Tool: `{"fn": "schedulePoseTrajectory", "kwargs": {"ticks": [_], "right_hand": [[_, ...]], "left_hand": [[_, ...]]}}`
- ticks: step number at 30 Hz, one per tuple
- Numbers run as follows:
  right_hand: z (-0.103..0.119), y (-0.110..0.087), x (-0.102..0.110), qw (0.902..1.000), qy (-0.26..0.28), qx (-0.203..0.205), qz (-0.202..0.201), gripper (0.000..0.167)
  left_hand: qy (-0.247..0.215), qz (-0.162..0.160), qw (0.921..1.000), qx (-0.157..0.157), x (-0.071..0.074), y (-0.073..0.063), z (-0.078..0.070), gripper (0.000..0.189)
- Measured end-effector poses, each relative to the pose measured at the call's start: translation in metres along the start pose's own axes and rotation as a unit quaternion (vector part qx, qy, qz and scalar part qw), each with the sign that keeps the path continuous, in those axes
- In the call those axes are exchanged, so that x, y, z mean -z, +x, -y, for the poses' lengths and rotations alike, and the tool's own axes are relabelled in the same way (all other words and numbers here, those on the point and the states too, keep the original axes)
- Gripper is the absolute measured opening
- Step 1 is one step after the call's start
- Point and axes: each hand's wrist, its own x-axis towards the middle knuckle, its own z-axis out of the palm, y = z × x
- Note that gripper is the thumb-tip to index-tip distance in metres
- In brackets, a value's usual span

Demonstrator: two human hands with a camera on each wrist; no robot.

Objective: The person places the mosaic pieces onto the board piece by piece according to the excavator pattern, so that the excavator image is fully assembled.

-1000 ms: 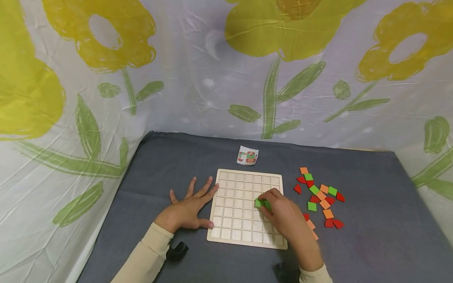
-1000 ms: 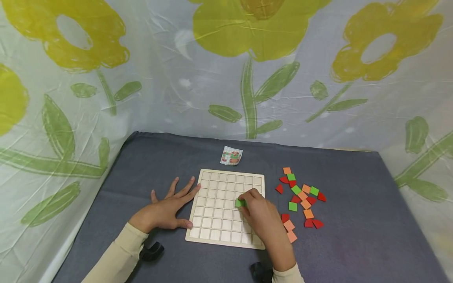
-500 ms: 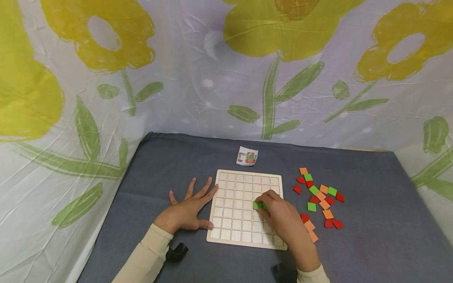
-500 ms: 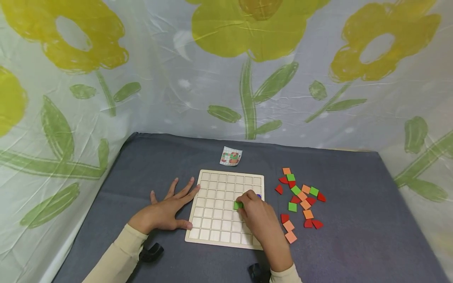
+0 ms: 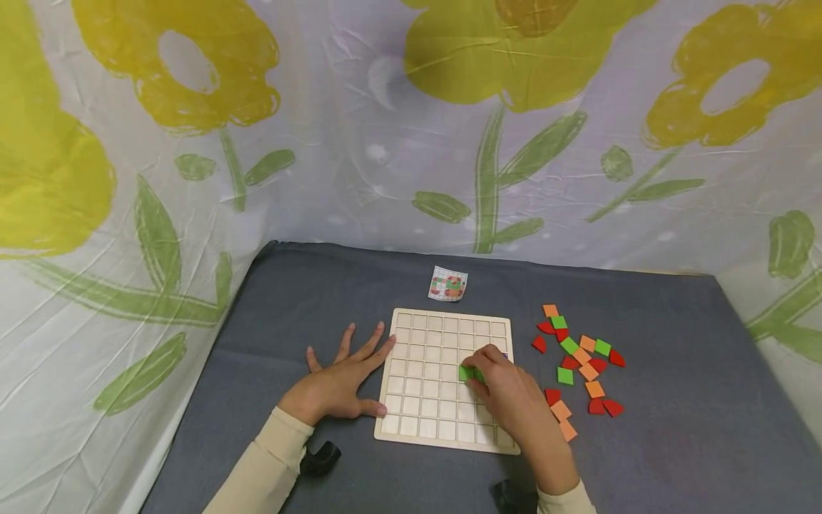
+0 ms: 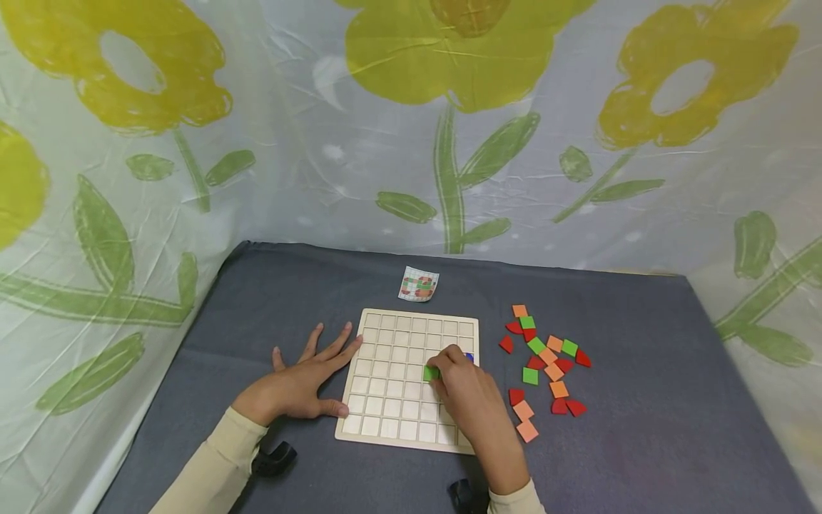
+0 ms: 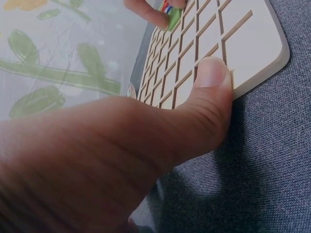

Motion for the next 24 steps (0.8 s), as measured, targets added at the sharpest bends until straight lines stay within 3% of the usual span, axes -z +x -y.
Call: {"fn": "schedulePoseTrajectory", "kwargs": {"ticks": [5, 12, 20, 24], "right_hand": [[-0.001, 0.000, 0.003, 1.0000, 0.008, 0.001, 0.004, 0.031], [-0.012, -0.006, 0.016, 0.9992, 0.019, -0.014, -0.033, 0.033], [-0.042, -0.023, 0.036, 0.9921, -0.009, -0.105, -0.069, 0.032], [-0.059, -0.036, 0.050, 0.9847, -0.014, -0.166, -0.053, 0.036]], "left_hand": [[0.003, -0.002, 1.0000, 0.001, 0.000, 0.000, 0.001, 0.118], [0.001, 0.001, 1.0000, 0.000, 0.000, -0.001, 0.001, 0.118], [0.001, 0.002, 1.0000, 0.000, -0.001, -0.001, 0.001, 0.119], [-0.001, 0.001, 1.0000, -0.003, -0.001, 0.001, 0.001, 0.119]]}}
